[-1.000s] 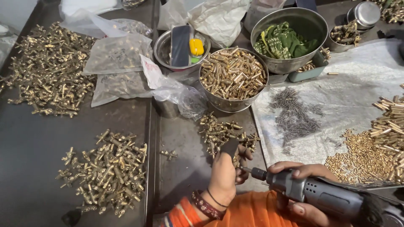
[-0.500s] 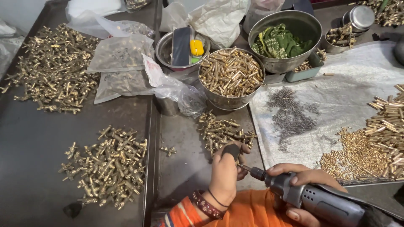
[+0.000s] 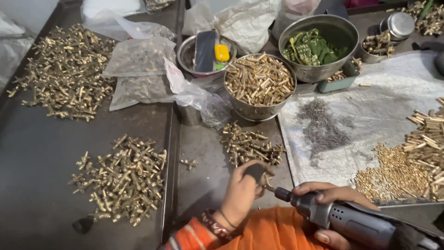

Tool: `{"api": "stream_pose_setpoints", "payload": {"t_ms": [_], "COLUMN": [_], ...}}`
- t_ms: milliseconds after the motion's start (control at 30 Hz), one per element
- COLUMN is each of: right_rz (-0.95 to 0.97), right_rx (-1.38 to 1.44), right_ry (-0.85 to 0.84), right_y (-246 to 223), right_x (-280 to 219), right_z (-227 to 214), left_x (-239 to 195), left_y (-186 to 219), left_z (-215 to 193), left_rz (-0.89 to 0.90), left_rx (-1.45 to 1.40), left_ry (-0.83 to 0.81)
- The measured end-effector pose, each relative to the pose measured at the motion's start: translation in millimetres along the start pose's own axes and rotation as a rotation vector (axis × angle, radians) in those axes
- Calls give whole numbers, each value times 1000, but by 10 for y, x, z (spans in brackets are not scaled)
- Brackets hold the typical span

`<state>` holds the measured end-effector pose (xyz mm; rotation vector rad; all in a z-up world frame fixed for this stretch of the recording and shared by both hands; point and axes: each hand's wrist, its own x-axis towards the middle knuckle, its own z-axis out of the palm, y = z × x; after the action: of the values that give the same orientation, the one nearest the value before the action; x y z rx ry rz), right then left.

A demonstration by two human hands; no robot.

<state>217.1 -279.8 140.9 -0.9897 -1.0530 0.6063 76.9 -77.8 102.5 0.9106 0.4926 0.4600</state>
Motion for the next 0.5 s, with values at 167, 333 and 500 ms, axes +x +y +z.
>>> {"api": "stream_pose_setpoints", "payload": {"t_ms": [167,333,500], "right_rz": [132,96,39], "right_rx": [-64,-112,-96], "right_ry": [-78,-48,-233], "right_y": [189,354,614], "right_x": [87,204,137], "right_z": [-68,224,234], "left_x": [-13,-270,342], "left_y": [468,1265,1207], "left_z": [-1054,-1792,-1140], "left_rz": [19,600,211], "left_rx": [1091,1828,1046], "left_ry": [503,877,612]}}
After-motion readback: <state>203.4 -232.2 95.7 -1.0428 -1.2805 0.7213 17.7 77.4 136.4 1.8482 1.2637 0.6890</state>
